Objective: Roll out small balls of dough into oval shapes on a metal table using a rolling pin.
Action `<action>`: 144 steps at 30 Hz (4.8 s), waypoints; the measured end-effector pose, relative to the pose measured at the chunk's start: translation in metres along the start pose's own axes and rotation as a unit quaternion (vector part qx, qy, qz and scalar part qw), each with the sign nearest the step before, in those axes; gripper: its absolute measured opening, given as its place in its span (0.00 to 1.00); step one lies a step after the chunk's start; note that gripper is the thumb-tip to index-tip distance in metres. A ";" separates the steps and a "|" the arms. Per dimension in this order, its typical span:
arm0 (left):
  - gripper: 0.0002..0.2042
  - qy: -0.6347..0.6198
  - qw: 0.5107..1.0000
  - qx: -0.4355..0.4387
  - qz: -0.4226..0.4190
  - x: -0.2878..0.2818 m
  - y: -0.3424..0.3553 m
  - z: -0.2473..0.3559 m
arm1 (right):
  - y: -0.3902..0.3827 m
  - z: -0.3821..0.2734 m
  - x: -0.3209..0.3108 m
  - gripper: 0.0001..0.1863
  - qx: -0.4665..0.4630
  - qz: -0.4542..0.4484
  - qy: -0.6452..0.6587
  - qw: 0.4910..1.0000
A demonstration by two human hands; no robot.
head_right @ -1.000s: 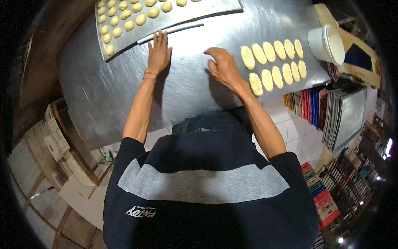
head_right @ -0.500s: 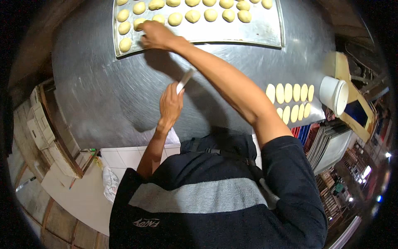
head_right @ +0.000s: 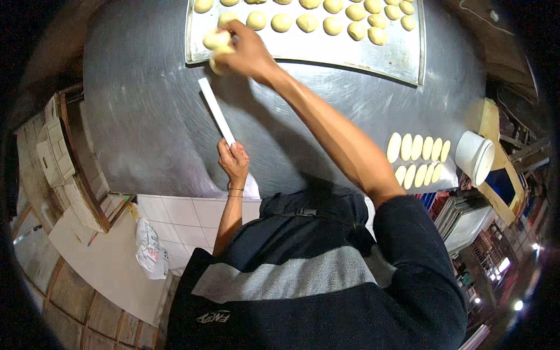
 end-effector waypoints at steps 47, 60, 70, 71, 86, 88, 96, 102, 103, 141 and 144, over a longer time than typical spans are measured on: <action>0.20 0.272 0.786 0.275 -0.482 0.059 -0.119 0.121 | -0.414 0.030 -0.110 0.36 -0.132 0.122 -0.587 0.790; 0.42 0.415 0.808 0.353 -0.226 0.147 -0.022 0.067 | -0.351 0.152 -0.138 0.34 0.010 0.188 -0.612 0.768; 0.31 0.319 0.815 0.396 -0.278 0.049 -0.159 0.034 | -0.512 0.123 -0.077 0.32 0.107 0.025 -0.506 0.855; 0.30 0.318 0.799 0.420 -0.291 0.038 -0.170 0.031 | -0.526 0.119 -0.082 0.32 0.074 0.067 -0.500 0.860; 0.19 0.261 0.918 0.239 -0.180 0.058 -0.060 0.058 | -0.459 0.104 -0.079 0.16 0.086 0.075 -0.304 0.946; 0.20 0.277 0.899 0.304 -0.147 0.065 -0.065 0.068 | -0.466 0.086 -0.089 0.13 0.022 0.127 -0.254 0.958; 0.15 0.136 0.939 0.222 -0.224 0.118 -0.125 0.091 | -0.508 0.023 -0.173 0.12 -0.001 0.224 -0.280 0.933; 0.13 0.076 0.907 0.241 -0.336 0.212 -0.130 0.108 | -0.456 0.037 -0.241 0.14 -0.030 0.268 -0.315 0.910; 0.13 0.080 0.908 0.207 -0.356 0.231 -0.128 0.107 | -0.447 0.043 -0.248 0.15 -0.074 0.276 -0.338 0.897; 0.12 -0.015 0.959 -0.166 -0.228 0.001 -0.052 0.050 | -0.399 0.070 -0.043 0.11 0.018 0.101 -0.147 0.984; 0.12 0.002 0.961 -0.170 -0.218 -0.007 -0.048 0.042 | -0.443 0.035 -0.075 0.09 -0.035 0.179 -0.121 0.976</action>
Point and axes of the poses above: each hand's wrist, its own y-axis towards the middle knuckle, its own x-axis out of the palm, z = x × y, the point moved 5 cm from there along y, towards the middle knuckle, and after that the axes turned 9 degrees about -y, right-handed, at the moved point
